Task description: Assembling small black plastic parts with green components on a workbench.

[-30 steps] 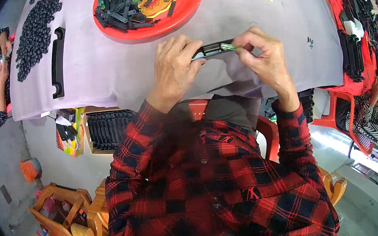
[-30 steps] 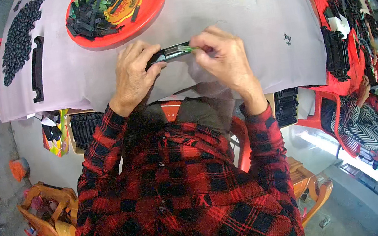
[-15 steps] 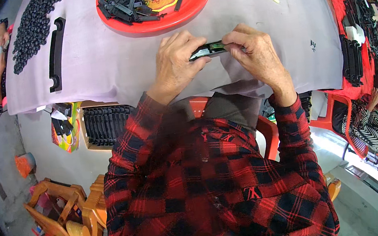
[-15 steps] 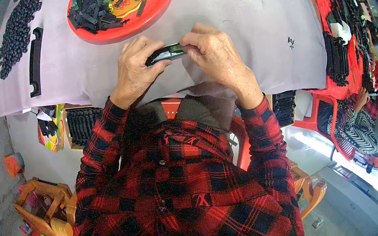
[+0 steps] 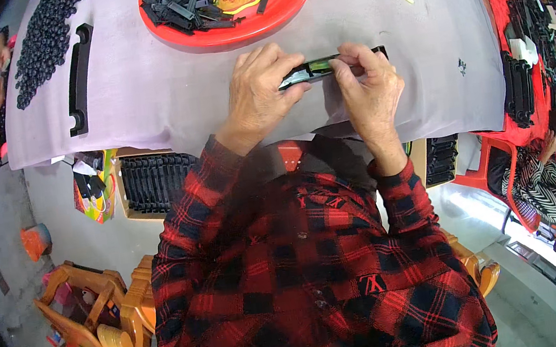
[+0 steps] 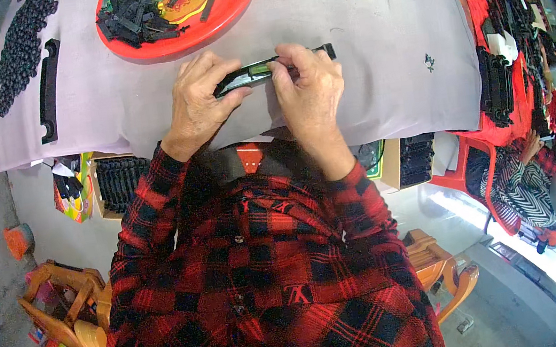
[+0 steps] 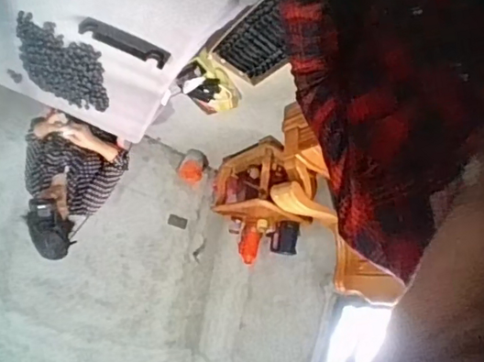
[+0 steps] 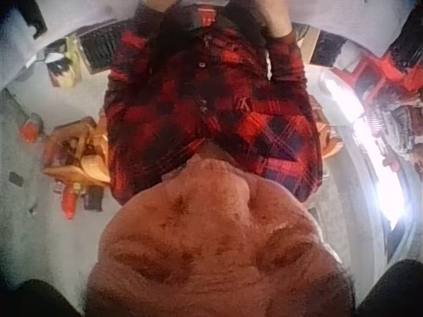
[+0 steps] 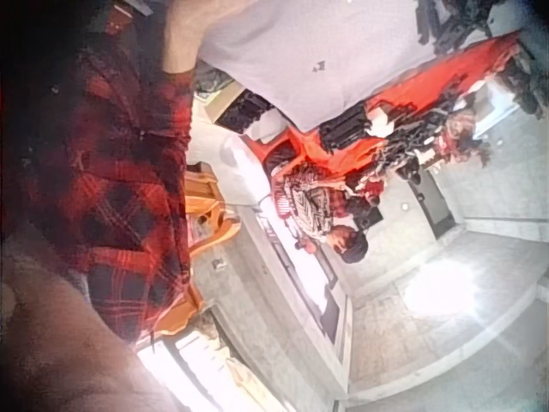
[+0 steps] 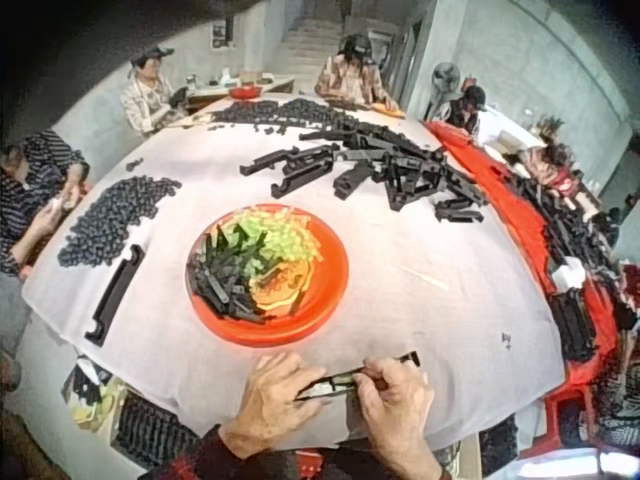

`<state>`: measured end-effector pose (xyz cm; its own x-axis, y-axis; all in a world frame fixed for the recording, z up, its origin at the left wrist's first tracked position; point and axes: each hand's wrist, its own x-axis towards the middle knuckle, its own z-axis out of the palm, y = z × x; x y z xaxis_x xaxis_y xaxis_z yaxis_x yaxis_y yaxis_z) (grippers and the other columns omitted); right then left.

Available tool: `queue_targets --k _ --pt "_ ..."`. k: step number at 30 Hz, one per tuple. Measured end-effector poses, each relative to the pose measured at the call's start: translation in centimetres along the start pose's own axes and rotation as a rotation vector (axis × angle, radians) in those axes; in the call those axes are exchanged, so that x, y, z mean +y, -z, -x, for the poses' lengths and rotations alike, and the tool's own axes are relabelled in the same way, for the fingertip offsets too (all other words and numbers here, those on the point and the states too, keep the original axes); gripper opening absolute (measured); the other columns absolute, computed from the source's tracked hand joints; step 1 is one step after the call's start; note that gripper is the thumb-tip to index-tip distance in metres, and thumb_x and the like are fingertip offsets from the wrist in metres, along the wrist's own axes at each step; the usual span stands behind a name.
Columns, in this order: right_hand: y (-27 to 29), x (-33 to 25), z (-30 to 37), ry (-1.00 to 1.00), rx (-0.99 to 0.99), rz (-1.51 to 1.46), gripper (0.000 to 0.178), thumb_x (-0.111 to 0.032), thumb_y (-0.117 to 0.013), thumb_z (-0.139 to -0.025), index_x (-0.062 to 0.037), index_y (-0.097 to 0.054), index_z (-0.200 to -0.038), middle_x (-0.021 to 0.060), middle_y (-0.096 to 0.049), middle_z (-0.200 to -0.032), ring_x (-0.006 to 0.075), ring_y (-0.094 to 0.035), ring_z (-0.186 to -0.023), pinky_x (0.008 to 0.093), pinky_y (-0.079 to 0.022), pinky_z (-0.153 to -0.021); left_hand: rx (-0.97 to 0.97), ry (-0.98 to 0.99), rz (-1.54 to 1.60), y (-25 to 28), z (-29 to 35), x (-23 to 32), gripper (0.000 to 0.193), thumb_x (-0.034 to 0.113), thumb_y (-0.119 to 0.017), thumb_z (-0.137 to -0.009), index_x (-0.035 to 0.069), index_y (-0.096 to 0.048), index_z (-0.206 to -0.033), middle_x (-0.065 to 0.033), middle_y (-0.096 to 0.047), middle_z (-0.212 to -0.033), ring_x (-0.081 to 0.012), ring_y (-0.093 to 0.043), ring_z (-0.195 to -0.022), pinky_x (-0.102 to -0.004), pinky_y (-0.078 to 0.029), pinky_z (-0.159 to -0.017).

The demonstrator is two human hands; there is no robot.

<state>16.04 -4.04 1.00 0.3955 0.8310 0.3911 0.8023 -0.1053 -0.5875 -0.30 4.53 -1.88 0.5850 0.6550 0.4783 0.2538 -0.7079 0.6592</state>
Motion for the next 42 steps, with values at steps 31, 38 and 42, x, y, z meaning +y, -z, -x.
queue_targets --k 31,38,42 --pt "0.5 -2.7 1.6 -0.047 -0.161 0.008 0.05 -0.005 -0.063 -0.075 -0.0015 -0.053 -0.124 0.0158 -0.06 -0.099 0.0362 -0.06 -0.084 0.0454 -0.045 -0.075 -0.081 -0.185 -0.239 -0.1 -0.2 1.3 0.029 0.014 -0.073 -0.077 0.015 -0.07 -0.105 -0.0025 -0.062 -0.097 -0.024 -0.061 -0.088 -0.0373 -0.046 -0.075" --pt "1.0 -1.6 0.7 -0.032 -0.166 0.004 0.044 -0.005 -0.062 -0.077 -0.0027 -0.058 -0.121 0.0157 -0.065 -0.099 0.0355 -0.064 -0.086 0.0441 -0.048 -0.078 -0.061 -0.159 -0.232 -0.3 -0.2 1.1 0.028 0.013 -0.075 -0.076 0.015 -0.071 -0.103 -0.001 -0.061 -0.093 -0.0237 -0.059 -0.085 -0.0376 -0.045 -0.073" --pt "1.4 -1.0 0.3 -0.063 -0.133 -0.066 0.04 -0.004 -0.064 -0.076 -0.0041 -0.062 -0.117 0.0148 -0.068 -0.101 0.0344 -0.066 -0.083 0.0432 -0.049 -0.078 0.037 -0.185 -0.31 -1.0 -0.1 0.8 0.02 0.019 -0.074 -0.077 0.023 -0.072 -0.097 0.004 -0.055 -0.085 -0.0171 -0.057 -0.079 -0.0336 -0.043 -0.067"
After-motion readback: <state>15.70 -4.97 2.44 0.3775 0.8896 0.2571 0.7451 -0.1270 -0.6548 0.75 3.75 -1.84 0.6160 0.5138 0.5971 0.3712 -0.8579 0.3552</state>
